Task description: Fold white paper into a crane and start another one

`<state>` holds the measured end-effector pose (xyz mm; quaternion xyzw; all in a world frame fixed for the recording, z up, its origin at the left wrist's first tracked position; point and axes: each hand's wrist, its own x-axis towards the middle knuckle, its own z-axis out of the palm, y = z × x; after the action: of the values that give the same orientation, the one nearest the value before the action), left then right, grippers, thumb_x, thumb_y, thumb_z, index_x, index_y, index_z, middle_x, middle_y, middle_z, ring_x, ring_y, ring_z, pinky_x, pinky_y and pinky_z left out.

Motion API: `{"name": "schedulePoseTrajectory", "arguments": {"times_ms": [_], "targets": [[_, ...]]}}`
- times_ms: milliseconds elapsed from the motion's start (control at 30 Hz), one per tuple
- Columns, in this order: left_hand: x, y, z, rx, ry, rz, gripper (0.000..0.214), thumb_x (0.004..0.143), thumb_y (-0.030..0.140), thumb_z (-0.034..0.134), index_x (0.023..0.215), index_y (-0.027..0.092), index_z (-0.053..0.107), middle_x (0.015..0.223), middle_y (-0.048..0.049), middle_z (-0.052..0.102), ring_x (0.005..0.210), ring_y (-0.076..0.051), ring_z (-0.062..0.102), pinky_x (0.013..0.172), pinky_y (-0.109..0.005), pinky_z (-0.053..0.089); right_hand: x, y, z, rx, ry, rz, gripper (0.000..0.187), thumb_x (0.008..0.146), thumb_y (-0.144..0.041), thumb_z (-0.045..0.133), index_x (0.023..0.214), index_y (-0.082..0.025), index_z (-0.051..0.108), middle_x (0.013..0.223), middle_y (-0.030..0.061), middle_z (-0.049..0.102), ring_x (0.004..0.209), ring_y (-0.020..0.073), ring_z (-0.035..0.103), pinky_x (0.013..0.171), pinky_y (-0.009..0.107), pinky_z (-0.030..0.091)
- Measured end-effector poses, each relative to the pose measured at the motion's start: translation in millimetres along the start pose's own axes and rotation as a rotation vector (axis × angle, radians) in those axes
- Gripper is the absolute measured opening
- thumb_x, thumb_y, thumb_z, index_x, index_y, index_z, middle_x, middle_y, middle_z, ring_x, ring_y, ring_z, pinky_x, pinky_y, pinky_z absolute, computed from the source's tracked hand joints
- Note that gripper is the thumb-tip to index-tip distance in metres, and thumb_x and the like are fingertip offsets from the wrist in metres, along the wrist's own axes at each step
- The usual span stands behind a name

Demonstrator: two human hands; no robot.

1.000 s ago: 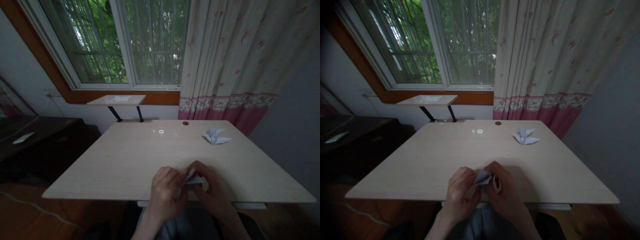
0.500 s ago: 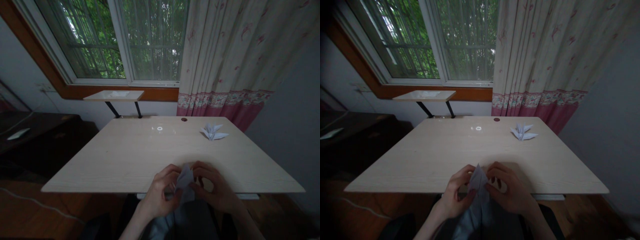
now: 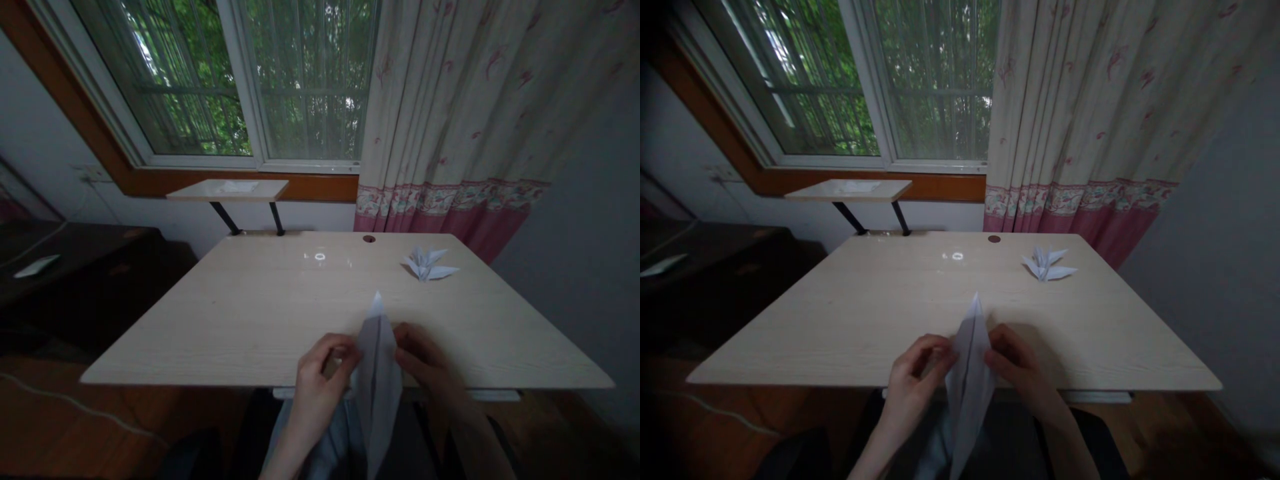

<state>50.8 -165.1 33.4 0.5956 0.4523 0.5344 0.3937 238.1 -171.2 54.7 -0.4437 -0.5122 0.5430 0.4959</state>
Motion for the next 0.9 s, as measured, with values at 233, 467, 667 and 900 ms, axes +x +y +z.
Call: {"name": "schedulePoseTrajectory", "arguments": {"times_ms": [233,467,667,900], "targets": [[-2.8,3.1,13.4,-0.153,0.087,-0.138,0.021,0.068,0.025,0.076,0.083,0.016,0.065,0.07,-0.0009,0.067,0.065,-0.015,0.064,0.06,-0.022,0.052,-3.0,20.0,26.0,0.243,0.123,0.018,0.055,0.054,-0.07,0.077,0.057,-0.022,0.05,0.055,-0.0044,0.048,0.047,0.0109,0.039,0.045,0.023,0.035],[-7.5,-4.5,17.8,-0.056,0.295,0.025,0.008,0.072,0.023,0.077,0.077,0.018,0.073,0.07,-0.0004,0.072,0.064,-0.016,0.069,0.062,-0.024,0.058,0.8,23.1,36.3,0.401,0.17,0.093,0.052,0.061,-0.067,0.077,0.065,-0.022,0.05,0.05,-0.0073,0.046,0.034,0.0059,0.03,0.032,0.019,0.023],[-7.4,-9.0,26.8,-0.044,0.448,0.112,0.009,0.078,0.021,0.074,0.085,0.022,0.077,0.09,-0.002,0.077,0.084,-0.019,0.073,0.081,-0.03,0.06,6.2,26.0,48.1,0.433,0.27,0.127,0.047,0.067,-0.061,0.076,0.09,-0.02,0.069,0.074,0.0038,0.068,0.057,0.0163,0.059,0.05,0.026,0.048],[-0.7,-7.6,27.2,-0.215,0.35,-0.038,0.01,0.076,0.027,0.076,0.08,0.018,0.072,0.098,-0.0073,0.074,0.091,-0.022,0.07,0.081,-0.032,0.056,13.9,24.2,43.2,0.437,0.206,0.109,0.037,0.063,-0.05,0.082,0.066,-0.018,0.062,0.058,-0.002,0.057,0.051,0.0114,0.048,0.045,0.021,0.039]]}}
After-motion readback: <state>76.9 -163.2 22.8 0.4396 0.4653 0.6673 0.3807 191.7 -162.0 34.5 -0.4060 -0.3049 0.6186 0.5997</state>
